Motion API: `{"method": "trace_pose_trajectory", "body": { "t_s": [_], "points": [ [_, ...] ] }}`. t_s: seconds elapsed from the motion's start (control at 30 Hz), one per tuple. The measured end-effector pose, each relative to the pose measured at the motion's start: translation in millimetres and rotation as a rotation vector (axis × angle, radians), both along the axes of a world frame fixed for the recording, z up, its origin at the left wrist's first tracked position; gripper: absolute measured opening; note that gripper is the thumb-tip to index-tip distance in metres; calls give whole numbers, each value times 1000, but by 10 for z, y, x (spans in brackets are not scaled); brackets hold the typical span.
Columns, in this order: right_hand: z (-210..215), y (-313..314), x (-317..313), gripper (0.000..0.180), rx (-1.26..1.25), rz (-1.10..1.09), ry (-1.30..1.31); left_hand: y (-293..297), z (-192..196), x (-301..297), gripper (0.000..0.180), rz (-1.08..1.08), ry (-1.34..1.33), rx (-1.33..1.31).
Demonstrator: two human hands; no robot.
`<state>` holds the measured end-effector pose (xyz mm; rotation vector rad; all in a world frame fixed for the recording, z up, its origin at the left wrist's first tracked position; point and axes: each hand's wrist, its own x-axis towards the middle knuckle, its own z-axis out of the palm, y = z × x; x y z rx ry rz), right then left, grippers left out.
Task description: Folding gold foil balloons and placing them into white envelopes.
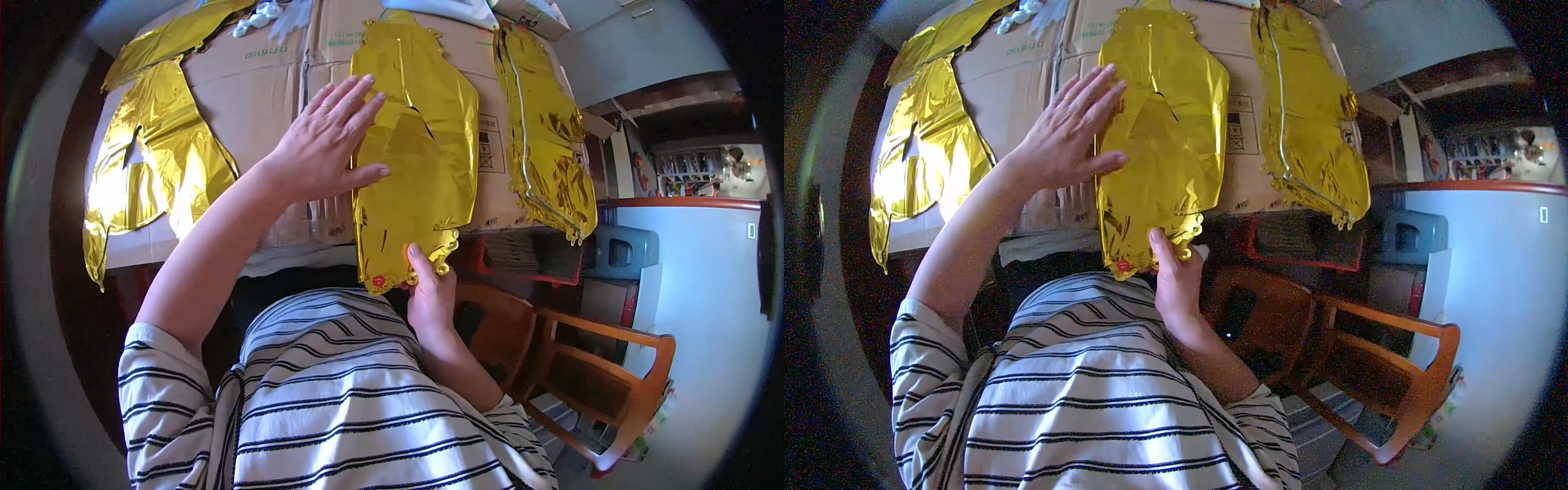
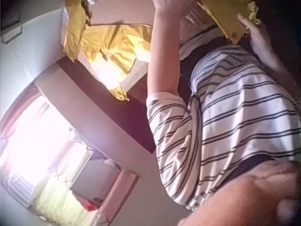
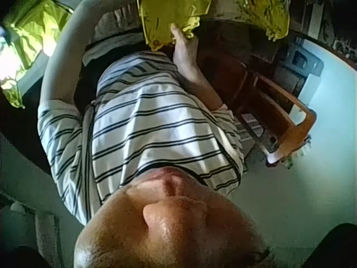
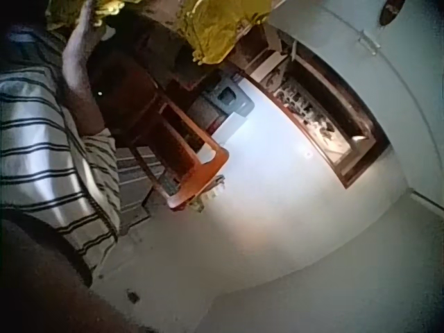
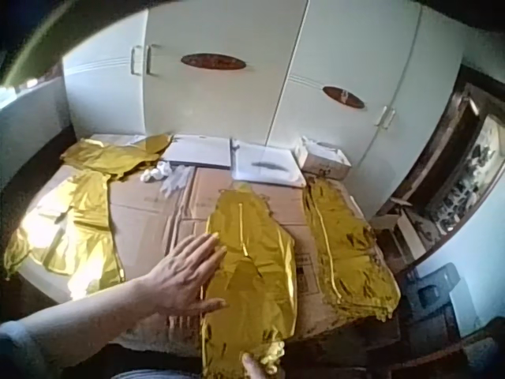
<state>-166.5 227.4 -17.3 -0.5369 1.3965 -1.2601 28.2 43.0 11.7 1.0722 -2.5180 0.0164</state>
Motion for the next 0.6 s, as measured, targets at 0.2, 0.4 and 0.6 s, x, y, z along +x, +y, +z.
{"method": "trace_pose_trajectory", "body": {
  "t_s": [0.2,0.4,0.6],
  "points": [
    [69,1,30,29,-26,2,45,1,-125,-34,96,21,-12,41],
    [-16,20,19,27,-6,-49,54,30,-137,-26,95,24,1,9],
    [13,16,-8,24,-9,-32,18,57,-106,-36,94,48,-17,8]
  ]
}}
